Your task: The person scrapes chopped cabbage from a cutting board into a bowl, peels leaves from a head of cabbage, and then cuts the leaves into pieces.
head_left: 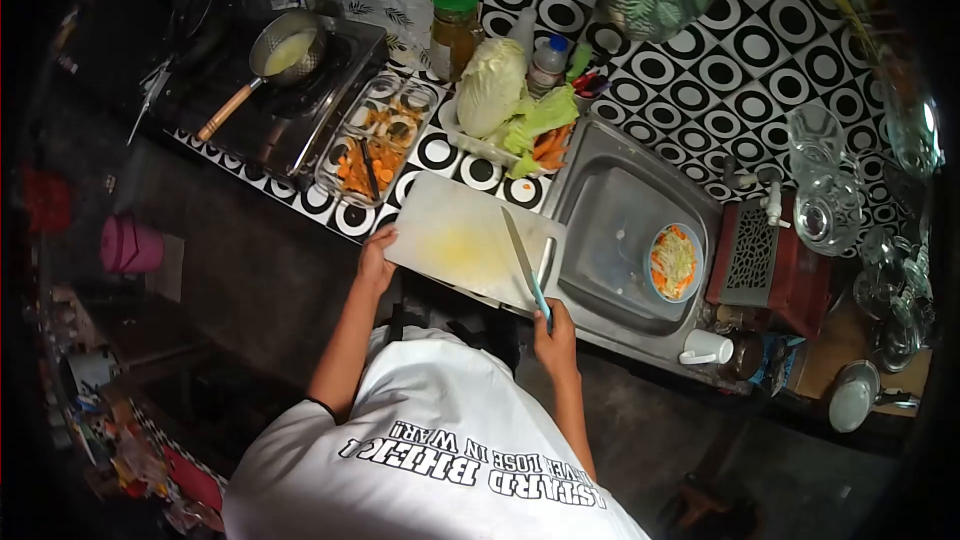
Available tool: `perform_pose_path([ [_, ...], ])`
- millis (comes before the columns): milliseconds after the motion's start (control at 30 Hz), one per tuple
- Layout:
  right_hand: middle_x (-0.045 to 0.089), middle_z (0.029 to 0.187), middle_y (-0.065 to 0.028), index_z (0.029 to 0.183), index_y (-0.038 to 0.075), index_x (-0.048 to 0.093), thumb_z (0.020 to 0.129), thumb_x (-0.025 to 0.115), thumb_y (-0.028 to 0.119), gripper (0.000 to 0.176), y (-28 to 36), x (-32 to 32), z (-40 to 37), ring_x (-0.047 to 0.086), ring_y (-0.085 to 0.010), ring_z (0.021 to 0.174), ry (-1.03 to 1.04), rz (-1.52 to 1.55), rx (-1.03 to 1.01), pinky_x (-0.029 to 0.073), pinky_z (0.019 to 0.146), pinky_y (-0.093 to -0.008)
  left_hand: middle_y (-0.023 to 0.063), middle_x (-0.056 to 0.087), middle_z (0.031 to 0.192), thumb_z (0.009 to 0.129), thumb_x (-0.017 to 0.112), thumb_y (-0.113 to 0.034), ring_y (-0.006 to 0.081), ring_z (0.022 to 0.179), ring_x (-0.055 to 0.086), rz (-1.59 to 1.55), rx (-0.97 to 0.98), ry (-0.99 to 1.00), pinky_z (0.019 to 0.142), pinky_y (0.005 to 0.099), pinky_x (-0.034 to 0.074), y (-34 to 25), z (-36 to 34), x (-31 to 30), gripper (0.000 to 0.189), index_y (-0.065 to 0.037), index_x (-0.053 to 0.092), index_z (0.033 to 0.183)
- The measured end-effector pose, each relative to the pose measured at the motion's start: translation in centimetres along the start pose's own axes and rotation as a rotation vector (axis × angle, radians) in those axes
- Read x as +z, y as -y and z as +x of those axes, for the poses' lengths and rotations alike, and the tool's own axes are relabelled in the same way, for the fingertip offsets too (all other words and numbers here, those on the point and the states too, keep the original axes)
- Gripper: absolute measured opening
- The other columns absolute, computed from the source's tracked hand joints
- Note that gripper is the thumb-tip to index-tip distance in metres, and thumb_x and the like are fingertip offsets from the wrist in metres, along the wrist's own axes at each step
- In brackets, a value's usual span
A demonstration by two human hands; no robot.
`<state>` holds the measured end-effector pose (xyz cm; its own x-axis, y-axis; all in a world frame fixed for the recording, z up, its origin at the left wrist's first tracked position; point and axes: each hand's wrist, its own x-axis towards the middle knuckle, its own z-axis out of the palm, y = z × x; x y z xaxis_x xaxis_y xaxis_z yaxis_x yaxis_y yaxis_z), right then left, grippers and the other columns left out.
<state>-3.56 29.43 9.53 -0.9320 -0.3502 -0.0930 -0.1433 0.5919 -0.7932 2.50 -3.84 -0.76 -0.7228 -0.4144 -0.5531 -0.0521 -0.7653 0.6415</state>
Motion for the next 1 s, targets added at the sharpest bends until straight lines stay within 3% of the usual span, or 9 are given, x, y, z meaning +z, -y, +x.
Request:
perform_pose_path([
  [133,0.060,0.088,-0.0203,0.102,0.000,0.057,0.090,0.056,0.012,0.017,2.2,3.3,-1.7,0.058,-0.0381,0.080,-0.104,-0.020,0.039,0.047,0.072,-0.0409,0.0123,0.061,0.119,0.093,0.050,-0.012,0.0236,0.109,0.059,0.041,-0.058,-0.030,0.095,0.0355,0.046,-1.0,1.8,-0.2,0.036,0.002,0.053,0.126],
  [200,0.060,0.087,-0.0196,0.101,0.000,0.058,0.090,0.057,0.010,0.015,1.9,4.9,-2.2,0.058,-0.0369,0.079,-0.141,-0.016,0.051,0.047,0.072,-0.0403,0.0110,0.064,0.110,0.092,0.055,-0.013,0.0240,0.101,0.062,0.354,-0.090,-0.197,0.091,0.0350,0.047,-2.0,2.1,0.9,0.036,0.002,0.055,0.124],
  [267,0.059,0.085,-0.0188,0.100,0.000,0.057,0.089,0.057,0.010,0.015,1.4,6.4,-2.5,0.058,-0.0346,0.077,-0.251,0.009,0.072,0.046,0.071,-0.0395,0.0163,0.069,0.100,0.090,0.057,-0.015,0.0290,0.099,0.064,0.954,0.282,-0.052,0.084,0.0365,0.048,-0.4,4.8,-2.3,0.043,0.006,0.051,0.127],
  [400,0.059,0.082,-0.0179,0.095,0.000,0.056,0.086,0.061,0.007,0.012,-0.4,7.4,-2.3,0.057,-0.0320,0.074,-0.281,-0.051,0.152,0.047,0.070,-0.0378,0.0255,0.061,0.117,0.086,0.058,-0.014,0.0419,0.105,0.059,1.451,0.364,-0.065,0.091,0.0433,0.047,-3.4,1.2,0.1,0.053,0.006,0.043,0.134],
  [500,0.063,0.081,-0.0199,0.093,0.000,0.057,0.085,0.062,0.008,0.012,-1.9,7.3,-2.0,0.061,-0.0348,0.074,-0.315,-0.067,0.204,0.048,0.068,-0.0407,0.0208,0.060,0.121,0.086,0.059,-0.010,0.0385,0.112,0.057,1.464,0.338,0.020,0.095,0.0434,0.044,-4.8,-1.2,1.5,0.061,0.002,0.035,0.140],
  [567,0.064,0.082,-0.0210,0.096,-0.001,0.059,0.086,0.062,0.009,0.014,-2.7,7.2,-1.9,0.061,-0.0361,0.074,-0.313,-0.097,0.251,0.048,0.069,-0.0413,0.0268,0.057,0.123,0.084,0.059,-0.008,0.0425,0.113,0.055,1.320,0.410,0.214,0.098,0.0447,0.042,-5.0,-2.0,2.0,0.065,0.003,0.031,0.141],
  [667,0.062,0.075,-0.0151,0.101,0.000,0.061,0.089,0.058,0.008,0.015,-5.9,8.2,-1.6,0.060,-0.0252,0.066,-0.345,-0.113,0.341,0.049,0.066,-0.0373,0.0253,0.040,0.142,0.084,0.061,-0.008,0.0401,0.131,0.040,1.439,0.493,0.454,0.107,0.0421,0.036,-4.4,-1.6,2.0,0.067,0.003,0.031,0.142],
  [767,0.062,0.074,-0.0186,0.104,-0.003,0.059,0.092,0.053,0.010,0.018,-5.2,8.2,-0.7,0.061,-0.0288,0.064,-0.332,-0.193,0.221,0.048,0.063,-0.0398,0.0236,0.035,0.147,0.083,0.062,-0.009,0.0364,0.138,0.032,1.591,0.578,0.696,0.113,0.0407,0.029,-3.5,-1.2,1.6,0.068,0.004,0.031,0.142],
  [1000,0.064,0.084,-0.0250,0.096,-0.006,0.058,0.092,0.051,0.011,0.018,-3.3,7.8,0.9,0.062,-0.0423,0.080,-0.307,-0.287,0.307,0.046,0.071,-0.0471,0.0235,0.028,0.151,0.080,0.066,-0.008,0.0330,0.143,0.022,1.679,0.576,0.757,0.117,0.0393,0.022,-3.3,0.4,1.8,0.076,0.006,0.027,0.144],
])
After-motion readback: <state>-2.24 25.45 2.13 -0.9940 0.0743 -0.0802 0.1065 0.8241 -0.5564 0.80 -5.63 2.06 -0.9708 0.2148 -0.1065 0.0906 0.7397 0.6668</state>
